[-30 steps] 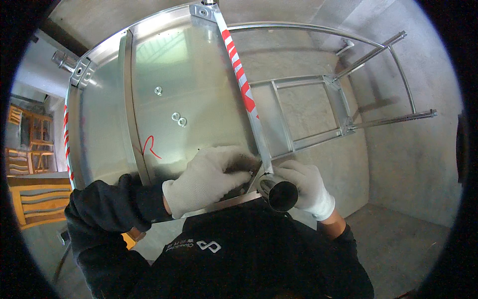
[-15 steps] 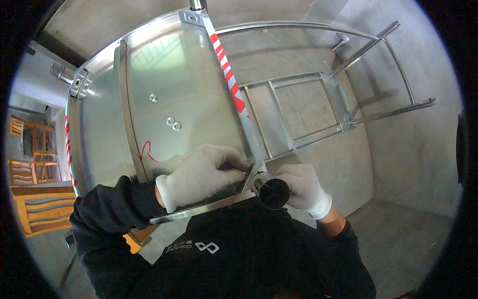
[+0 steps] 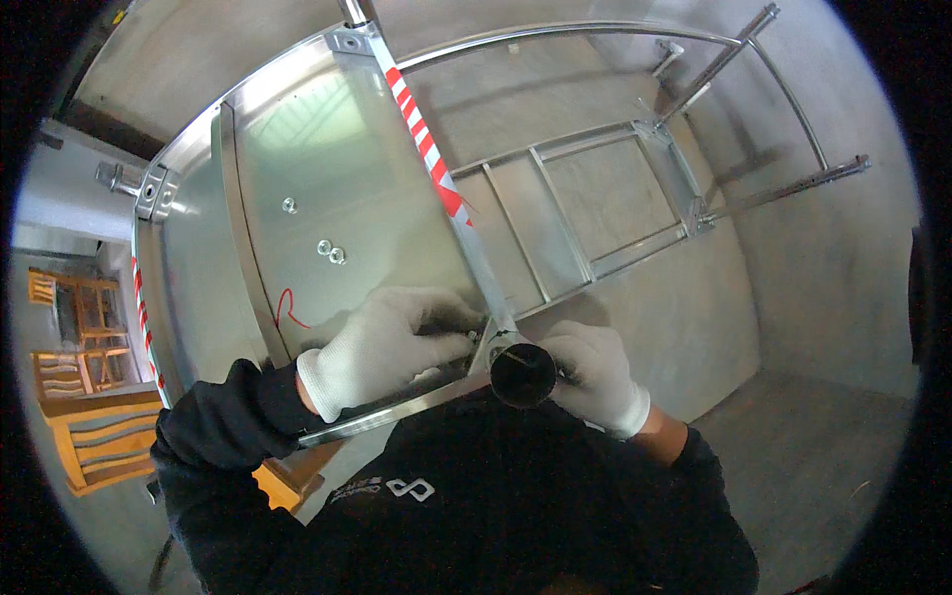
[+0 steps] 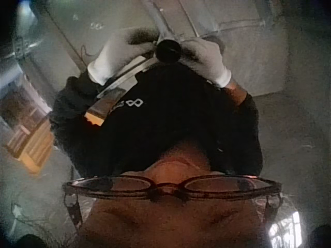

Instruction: The person assembles a stainless steel metal frame by inserting cylindrical rods into joints and tightening them with a wrench. They move a wooden chair to access the frame and continue securing the connections.

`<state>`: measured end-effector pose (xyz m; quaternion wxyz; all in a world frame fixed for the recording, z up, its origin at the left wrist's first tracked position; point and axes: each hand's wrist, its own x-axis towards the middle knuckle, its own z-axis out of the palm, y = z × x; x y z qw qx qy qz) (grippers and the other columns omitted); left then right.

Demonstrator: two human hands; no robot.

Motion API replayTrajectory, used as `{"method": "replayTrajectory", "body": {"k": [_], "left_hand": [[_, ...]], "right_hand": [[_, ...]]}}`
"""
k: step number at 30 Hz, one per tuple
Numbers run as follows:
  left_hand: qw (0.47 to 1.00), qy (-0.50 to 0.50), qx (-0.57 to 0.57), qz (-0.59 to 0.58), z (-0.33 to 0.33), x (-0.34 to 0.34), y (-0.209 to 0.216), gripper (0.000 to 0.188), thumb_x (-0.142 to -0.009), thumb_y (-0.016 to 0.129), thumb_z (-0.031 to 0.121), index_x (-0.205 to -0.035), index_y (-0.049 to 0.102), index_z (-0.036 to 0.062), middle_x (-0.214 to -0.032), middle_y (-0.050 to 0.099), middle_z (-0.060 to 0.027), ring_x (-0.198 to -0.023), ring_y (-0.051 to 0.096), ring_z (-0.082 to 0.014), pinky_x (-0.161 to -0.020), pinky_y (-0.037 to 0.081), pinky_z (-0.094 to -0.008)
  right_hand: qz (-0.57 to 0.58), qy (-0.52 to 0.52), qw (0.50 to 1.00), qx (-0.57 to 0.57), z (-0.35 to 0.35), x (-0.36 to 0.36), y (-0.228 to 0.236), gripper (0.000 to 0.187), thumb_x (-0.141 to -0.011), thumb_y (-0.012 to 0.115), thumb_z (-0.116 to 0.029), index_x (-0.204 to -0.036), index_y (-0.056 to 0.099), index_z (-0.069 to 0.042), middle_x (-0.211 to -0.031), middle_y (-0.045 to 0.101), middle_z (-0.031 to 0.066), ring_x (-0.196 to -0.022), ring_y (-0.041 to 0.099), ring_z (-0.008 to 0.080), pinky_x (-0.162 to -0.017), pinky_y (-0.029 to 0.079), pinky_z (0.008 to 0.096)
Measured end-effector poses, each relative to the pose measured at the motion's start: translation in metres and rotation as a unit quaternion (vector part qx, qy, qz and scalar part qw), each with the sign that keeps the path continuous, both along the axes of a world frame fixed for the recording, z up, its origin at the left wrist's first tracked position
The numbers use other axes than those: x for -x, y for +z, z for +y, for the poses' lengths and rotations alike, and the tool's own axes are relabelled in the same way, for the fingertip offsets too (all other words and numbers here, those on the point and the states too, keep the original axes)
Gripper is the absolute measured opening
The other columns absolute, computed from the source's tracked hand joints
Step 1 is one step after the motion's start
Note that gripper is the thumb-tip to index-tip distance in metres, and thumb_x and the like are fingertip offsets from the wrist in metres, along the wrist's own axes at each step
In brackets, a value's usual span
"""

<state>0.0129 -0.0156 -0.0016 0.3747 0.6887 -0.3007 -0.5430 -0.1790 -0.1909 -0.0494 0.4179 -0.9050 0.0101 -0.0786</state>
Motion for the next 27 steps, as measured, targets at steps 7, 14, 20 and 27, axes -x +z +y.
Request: {"method": "replayTrajectory", "body": {"k": [7,14,20,27], "left_hand": [[0.997,0.019,0.014,0.078,-0.006,-0.002,0.013,0.023,-0.090,0.063,0.008,-0.106,0.066,-0.0088,-0.089,0.069,-0.0105,-0.080,0.065,-0.0119,-0.075,0.053,-0.0256],[0.999,0.011,0.007,0.033,-0.007,0.000,0.015,0.023,-0.091,0.063,0.007,-0.107,0.065,-0.0081,-0.089,0.069,-0.0099,-0.079,0.066,-0.0116,-0.074,0.055,-0.0248],[0.999,0.014,-0.015,0.039,-0.011,-0.001,0.021,0.024,-0.088,0.064,0.006,-0.107,0.064,-0.0088,-0.096,0.068,-0.0084,-0.088,0.062,-0.0111,-0.082,0.050,-0.0264],[0.998,0.014,0.021,0.058,-0.008,-0.001,0.010,0.022,-0.089,0.064,0.004,-0.108,0.064,-0.0084,-0.096,0.068,-0.0110,-0.084,0.067,-0.0141,-0.077,0.055,-0.0260]], "right_hand": [[-0.030,-0.009,0.999,0.034,0.000,-0.001,0.006,0.022,-0.081,0.073,-0.027,-0.093,0.064,-0.012,-0.089,0.063,0.0093,-0.081,0.064,0.0314,-0.067,0.052,0.0401],[0.001,-0.005,1.000,0.002,0.005,0.002,0.008,0.024,-0.083,0.071,-0.026,-0.099,0.062,-0.011,-0.090,0.063,0.0102,-0.081,0.064,0.0318,-0.066,0.053,0.0408],[0.040,-0.007,0.997,0.069,0.011,0.007,0.010,0.021,-0.088,0.064,-0.026,-0.097,0.059,-0.008,-0.088,0.062,0.0121,-0.079,0.064,0.0344,-0.062,0.053,0.0433],[0.039,0.022,0.991,-0.125,0.001,0.001,0.001,0.020,-0.091,0.061,-0.022,-0.098,0.060,-0.003,-0.083,0.063,0.0108,-0.066,0.062,0.0237,-0.058,0.051,0.0386]]}}
